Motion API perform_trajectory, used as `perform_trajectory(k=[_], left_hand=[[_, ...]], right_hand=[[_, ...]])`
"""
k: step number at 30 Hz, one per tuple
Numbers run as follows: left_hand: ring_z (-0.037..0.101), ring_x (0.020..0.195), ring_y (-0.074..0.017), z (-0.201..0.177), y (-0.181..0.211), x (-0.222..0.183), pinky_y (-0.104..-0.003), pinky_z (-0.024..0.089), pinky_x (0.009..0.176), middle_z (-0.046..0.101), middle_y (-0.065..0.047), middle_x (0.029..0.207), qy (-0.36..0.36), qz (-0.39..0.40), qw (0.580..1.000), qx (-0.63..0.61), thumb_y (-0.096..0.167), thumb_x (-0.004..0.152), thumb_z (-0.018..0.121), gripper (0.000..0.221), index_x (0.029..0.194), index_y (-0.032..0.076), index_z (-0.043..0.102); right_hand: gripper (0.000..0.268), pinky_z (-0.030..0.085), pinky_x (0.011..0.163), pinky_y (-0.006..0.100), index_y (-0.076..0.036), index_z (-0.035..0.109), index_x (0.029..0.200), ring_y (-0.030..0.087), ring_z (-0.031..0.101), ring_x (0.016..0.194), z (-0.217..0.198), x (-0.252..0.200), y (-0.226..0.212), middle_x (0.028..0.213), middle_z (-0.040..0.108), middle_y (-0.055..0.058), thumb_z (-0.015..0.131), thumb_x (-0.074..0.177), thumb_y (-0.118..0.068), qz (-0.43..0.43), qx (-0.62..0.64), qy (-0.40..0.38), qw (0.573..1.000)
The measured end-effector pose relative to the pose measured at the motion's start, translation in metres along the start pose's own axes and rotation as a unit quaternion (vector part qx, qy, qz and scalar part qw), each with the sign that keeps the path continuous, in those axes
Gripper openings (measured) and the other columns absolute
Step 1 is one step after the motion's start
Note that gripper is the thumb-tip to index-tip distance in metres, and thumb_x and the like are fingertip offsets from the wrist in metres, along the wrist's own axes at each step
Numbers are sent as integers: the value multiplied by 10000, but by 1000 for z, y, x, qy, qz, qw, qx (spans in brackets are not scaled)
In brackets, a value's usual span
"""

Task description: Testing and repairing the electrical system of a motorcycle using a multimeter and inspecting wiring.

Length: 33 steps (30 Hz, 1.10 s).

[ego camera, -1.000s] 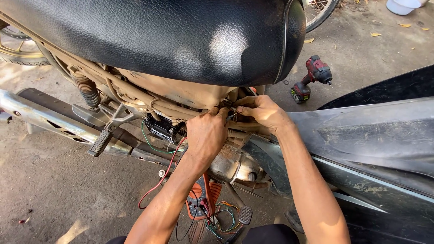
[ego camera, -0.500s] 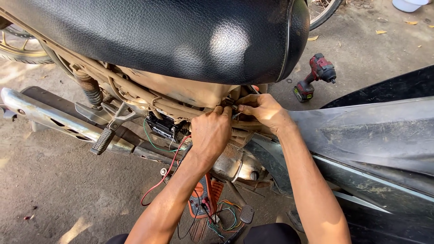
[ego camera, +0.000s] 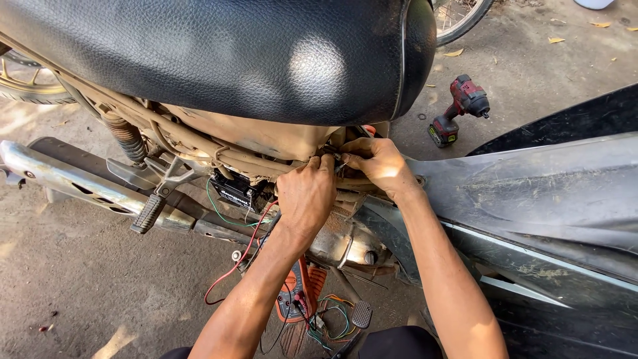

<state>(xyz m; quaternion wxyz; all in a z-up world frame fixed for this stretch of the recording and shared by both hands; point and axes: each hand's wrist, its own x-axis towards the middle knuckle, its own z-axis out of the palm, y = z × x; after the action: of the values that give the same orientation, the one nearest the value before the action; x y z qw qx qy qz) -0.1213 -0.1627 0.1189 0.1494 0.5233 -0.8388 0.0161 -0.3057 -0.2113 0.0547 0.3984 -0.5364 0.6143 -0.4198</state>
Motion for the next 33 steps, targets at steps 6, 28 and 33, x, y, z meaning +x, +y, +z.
perform_trajectory(k=[6,28,33], left_hand=[[786,759,-311,-3,1,1,-500,632,695,784,-158,1057,-8,-1,1000,6,118,999,505,192,1012,121,697],[746,628,-346,17,12,34,-478,587,563,713,-94,659,56,29,998,19,120,796,560,196,825,93,752],[755,885,-449,-45,7,20,-596,581,716,757,-211,846,-71,1,988,-138,409,956,540,415,1008,55,751]], right_hand=[[218,567,860,367,-134,811,1114,239,733,959,2,-5,0,981,780,160,777,900,-118,-27,4,15,1000],[216,569,795,443,-151,796,1040,367,740,915,7,-49,-31,872,769,94,732,835,-128,-131,-185,63,972],[179,554,807,539,19,774,1015,503,696,926,12,-62,-53,886,750,257,632,926,-44,-149,-187,105,965]])
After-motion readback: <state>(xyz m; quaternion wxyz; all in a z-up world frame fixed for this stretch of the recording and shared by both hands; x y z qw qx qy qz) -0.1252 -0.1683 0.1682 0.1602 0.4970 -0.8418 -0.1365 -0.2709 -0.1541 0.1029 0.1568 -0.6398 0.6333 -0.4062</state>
